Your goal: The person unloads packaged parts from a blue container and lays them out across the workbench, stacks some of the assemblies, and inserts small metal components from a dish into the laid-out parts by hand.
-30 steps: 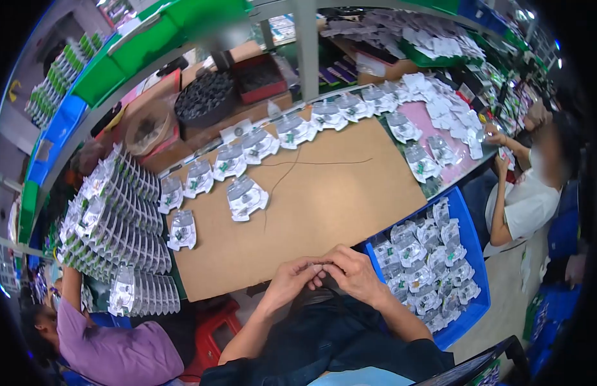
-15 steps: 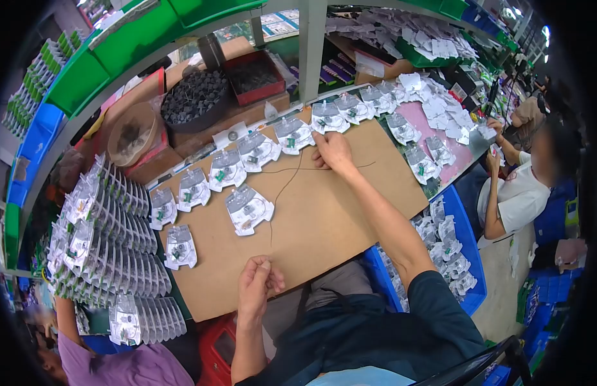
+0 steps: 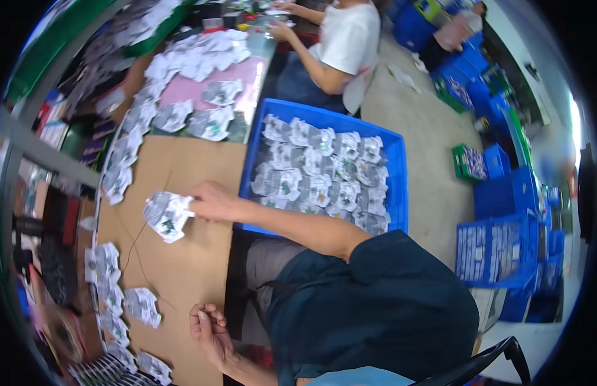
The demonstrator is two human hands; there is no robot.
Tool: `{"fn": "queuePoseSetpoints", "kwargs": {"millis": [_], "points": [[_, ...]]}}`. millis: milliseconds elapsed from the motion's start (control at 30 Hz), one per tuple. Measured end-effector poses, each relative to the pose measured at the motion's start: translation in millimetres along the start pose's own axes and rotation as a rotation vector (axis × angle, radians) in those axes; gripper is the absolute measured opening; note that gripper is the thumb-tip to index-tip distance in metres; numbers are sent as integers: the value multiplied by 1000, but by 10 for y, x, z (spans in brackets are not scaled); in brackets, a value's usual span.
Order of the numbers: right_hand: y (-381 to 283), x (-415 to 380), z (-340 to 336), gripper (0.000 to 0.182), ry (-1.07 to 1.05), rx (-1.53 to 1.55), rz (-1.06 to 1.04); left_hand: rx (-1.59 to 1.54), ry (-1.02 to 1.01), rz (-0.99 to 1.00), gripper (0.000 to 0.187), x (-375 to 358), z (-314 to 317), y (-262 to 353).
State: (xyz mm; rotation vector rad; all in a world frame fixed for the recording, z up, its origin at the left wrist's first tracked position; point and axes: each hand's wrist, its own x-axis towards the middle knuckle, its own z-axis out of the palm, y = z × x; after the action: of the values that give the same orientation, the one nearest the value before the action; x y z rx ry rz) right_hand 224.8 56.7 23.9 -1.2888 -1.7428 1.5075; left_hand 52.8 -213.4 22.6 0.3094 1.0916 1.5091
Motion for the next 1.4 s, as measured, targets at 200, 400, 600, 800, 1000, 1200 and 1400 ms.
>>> {"fn": "queuePoseSetpoints", "kwargs": {"millis": [200,400,600,800,1000,1200,1400], "points": [[880,-1409,-1165,19,422,603,220,126,-196,-143,19,240,456,-36],[1939,-1553,-1928,14,736,1024,352,193,-281,-227,20,357,1010,-190],[2505,-1131,-2190,13,900,1467,269,225,-294,-306,20,389,1293,-352],[2778,-1140,-2228,45,764,1880,95,294,-242,-354,22,464,1446,-389],[1883,-1117,-1895,32,204,1478,137,145,-289,-355,27,475,1430,-377],[340,-341,-1360,30,365,501,-78,106,-202,-312,30,373,1154,-194],[148,199,-1207,26,533,35,-275,20,-70,-215,28,285,667,-67]]}}
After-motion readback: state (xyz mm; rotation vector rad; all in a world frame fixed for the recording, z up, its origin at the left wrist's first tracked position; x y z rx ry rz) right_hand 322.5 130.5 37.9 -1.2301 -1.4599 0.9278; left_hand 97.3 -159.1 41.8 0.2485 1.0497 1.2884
